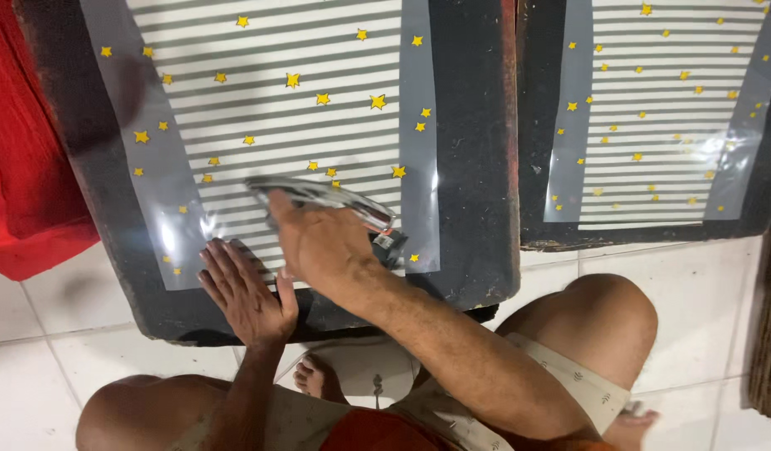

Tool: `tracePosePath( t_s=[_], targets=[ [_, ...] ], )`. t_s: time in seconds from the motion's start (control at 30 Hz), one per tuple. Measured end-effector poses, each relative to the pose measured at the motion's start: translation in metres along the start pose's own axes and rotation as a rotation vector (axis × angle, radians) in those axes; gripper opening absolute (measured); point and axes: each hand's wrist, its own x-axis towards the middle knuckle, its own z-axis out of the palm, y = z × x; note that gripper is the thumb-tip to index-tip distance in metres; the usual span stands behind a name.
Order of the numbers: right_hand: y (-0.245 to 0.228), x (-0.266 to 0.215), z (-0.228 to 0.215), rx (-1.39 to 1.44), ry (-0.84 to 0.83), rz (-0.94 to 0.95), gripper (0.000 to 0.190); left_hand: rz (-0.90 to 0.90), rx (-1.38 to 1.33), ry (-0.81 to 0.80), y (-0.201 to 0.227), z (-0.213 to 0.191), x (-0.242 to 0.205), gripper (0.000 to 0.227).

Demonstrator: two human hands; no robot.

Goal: The person irons a striped t-shirt with yellow stars that is placed on a flat board. They use an electric iron to press the fabric, then lift a transparent sheet to reveal the shirt before placing the sheet back down and continuing to iron.

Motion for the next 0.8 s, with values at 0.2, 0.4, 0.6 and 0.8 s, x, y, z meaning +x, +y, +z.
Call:
tracePosePath(
  t_s=[0.2, 0.4, 0.6, 0.8],
  targets=[
    [0.025, -0.017, -0.04, -0.147, 0.176, 0.038, 0.039, 0.017, 0.012, 0.044, -0.005, 0.009, 0.0, 0.089],
    [0.025, -0.027, -0.048, -0.051, 0.241, 0.107, 0.032, 0.024, 0.02, 0.057, -0.005, 0.007, -0.001, 0.086],
    [0.021, -0.026, -0.061, 0.004, 0.403, 0.188, 0.03, 0.05, 0.011, 0.083, -0.002, 0.003, -0.003, 0.087],
    [0.031, -0.014, -0.076, -0.022, 0.521, 0.197, 0.04, 0.059, 0.003, 0.093, 0.001, 0.001, -0.002, 0.084]
  ],
)
